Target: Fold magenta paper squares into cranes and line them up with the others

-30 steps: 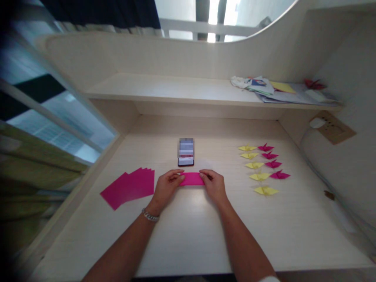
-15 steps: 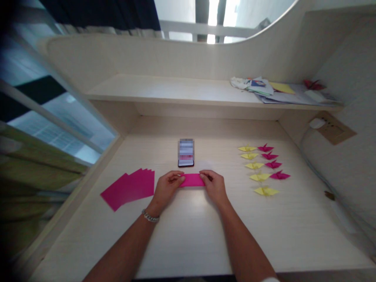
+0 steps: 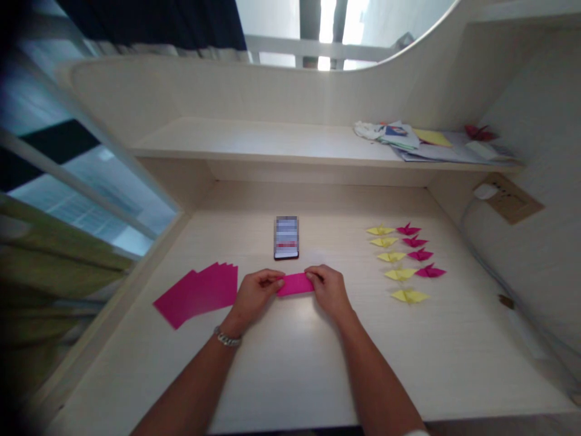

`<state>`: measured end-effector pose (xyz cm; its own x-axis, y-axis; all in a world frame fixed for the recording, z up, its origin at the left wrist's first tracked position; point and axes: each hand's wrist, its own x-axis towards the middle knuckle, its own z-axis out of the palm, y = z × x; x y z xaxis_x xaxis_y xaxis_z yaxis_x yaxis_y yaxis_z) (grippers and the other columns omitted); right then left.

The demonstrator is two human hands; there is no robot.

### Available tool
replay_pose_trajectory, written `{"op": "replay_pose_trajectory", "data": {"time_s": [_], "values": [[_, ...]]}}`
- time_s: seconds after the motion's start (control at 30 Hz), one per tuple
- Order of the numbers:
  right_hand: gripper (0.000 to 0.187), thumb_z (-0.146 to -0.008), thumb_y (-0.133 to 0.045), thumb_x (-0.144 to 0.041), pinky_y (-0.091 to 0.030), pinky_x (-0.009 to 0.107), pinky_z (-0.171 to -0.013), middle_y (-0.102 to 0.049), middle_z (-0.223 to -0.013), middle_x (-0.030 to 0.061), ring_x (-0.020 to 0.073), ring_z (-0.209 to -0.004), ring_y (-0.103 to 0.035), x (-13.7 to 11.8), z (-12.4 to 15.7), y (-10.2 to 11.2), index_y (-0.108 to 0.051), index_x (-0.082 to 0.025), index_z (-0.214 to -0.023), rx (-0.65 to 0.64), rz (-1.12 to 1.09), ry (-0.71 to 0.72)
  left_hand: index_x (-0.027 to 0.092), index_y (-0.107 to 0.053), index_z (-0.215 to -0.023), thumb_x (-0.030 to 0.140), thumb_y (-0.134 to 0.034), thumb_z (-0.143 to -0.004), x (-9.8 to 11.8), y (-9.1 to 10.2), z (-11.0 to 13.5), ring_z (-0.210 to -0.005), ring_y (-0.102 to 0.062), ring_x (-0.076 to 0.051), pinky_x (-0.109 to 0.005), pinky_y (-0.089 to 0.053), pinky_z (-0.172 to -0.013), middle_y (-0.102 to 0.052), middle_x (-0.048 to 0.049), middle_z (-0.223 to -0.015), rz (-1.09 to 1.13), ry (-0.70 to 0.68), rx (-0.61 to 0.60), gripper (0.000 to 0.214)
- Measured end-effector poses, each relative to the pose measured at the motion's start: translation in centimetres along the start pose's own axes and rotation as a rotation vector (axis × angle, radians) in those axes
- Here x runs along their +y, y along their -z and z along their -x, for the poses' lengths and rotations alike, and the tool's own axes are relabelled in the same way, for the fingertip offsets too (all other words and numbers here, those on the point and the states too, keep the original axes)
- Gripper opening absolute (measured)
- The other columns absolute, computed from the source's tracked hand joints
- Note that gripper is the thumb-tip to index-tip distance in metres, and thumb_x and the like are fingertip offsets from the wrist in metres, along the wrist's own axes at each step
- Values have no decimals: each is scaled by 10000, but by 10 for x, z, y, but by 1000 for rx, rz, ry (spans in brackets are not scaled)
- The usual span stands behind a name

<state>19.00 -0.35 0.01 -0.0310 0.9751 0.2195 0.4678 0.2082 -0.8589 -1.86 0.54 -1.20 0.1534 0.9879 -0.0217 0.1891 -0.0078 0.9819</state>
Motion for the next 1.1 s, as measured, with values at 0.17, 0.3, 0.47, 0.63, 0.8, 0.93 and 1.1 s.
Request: {"op": "replay_pose_trajectory", "data": {"time_s": [0.17,0.3,0.47,0.63,0.8,0.93,1.1], "values": [[227,-840,-500,-175,-460,307,-728,-686,-812,47,185,-766,-615,-14,-1,0,-717,-232,-870,-129,171,99,169,-712,-902,251,-658,-718,2,1,1,-705,-658,-184,-297,-519,-671,-714,-73,-789,-61,-37,-102,208],[220,-832,-509,-181,-462,306,-752,-693,-825,41,186,-792,-624,-23,0,-5,-720,-240,-852,-213,152,138,183,-726,-845,294,-616,-768,7,-2,4,-705,-648,-183,-287,-497,-663,-719,-61,-792,-116,-81,-177,174],[315,-769,-617,-273,-510,303,-681,-697,-831,50,184,-740,-645,-18,-5,-17,-640,-198,-1074,-26,-247,-130,152,-704,-804,335,-613,-782,7,-6,4,-650,-610,-162,-254,-469,-597,-698,-58,-743,-7,-41,-64,206],[210,-740,-633,-306,-514,294,-639,-707,-794,66,185,-698,-640,-9,-9,-30,-688,-158,-879,88,-387,-256,137,-698,-821,335,-645,-765,3,-9,3,-647,-609,-153,-243,-467,-599,-696,-57,-746,113,6,-29,212],[164,-739,-625,-261,-495,286,-653,-714,-782,58,177,-699,-632,-12,-5,-33,-716,-170,-840,33,-328,-216,140,-708,-917,318,-676,-747,4,-11,2,-722,-642,-171,-266,-496,-663,-720,-80,-835,210,70,-61,248],[191,-736,-632,-256,-491,287,-664,-718,-813,62,174,-713,-632,-12,-3,-34,-721,-170,-882,33,-350,-233,131,-714,-928,339,-685,-741,4,-13,3,-717,-649,-177,-276,-505,-657,-727,-94,-850,239,113,-38,281],[195,-737,-634,-255,-494,297,-697,-727,-845,64,181,-748,-642,-11,-2,-36,-733,-182,-889,45,-354,-237,133,-712,-959,314,-718,-711,3,-14,3,-736,-656,-184,-293,-516,-682,-731,-98,-863,272,133,-41,307]]}}
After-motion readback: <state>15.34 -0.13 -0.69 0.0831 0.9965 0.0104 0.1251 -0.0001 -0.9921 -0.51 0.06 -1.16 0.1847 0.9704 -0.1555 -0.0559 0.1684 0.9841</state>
